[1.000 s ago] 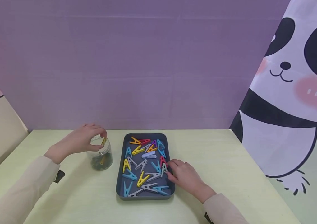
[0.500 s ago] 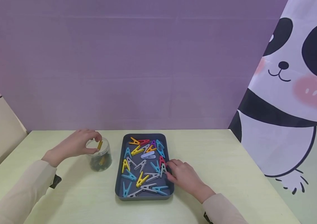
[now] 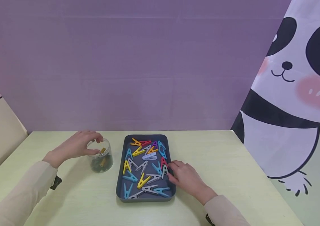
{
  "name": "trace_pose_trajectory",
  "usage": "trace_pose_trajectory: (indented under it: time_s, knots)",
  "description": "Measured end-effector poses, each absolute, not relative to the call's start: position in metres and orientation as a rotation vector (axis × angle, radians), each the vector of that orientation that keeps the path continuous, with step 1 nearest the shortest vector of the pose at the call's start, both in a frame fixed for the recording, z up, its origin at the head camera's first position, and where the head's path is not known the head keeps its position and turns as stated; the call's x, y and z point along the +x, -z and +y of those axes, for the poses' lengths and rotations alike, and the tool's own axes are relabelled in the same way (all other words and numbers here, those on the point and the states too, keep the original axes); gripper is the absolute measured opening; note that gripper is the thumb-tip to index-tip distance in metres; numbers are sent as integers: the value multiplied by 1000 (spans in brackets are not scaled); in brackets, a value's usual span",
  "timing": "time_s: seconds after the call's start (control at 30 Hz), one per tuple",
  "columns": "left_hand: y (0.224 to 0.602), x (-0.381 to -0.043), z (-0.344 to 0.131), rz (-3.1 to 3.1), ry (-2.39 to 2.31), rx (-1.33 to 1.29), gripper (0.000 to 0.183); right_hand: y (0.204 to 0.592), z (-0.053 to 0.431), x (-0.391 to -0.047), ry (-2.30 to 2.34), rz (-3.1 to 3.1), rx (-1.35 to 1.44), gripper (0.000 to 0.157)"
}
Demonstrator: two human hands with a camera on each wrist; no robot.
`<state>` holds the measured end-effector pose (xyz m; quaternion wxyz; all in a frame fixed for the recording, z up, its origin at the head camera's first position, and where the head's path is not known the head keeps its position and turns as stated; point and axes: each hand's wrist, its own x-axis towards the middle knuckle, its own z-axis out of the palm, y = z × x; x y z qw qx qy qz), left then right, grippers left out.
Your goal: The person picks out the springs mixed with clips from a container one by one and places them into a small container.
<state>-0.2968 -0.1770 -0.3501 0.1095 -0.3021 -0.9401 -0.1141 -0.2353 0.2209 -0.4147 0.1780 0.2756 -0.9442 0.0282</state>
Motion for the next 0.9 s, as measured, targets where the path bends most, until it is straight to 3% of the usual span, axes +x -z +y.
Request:
trace_pose_trajectory:
  time_s: [0.9]
  knots:
    - [350, -292, -186, -2656, 327, -901, 30, 399, 225, -240, -85, -2742, 806, 38]
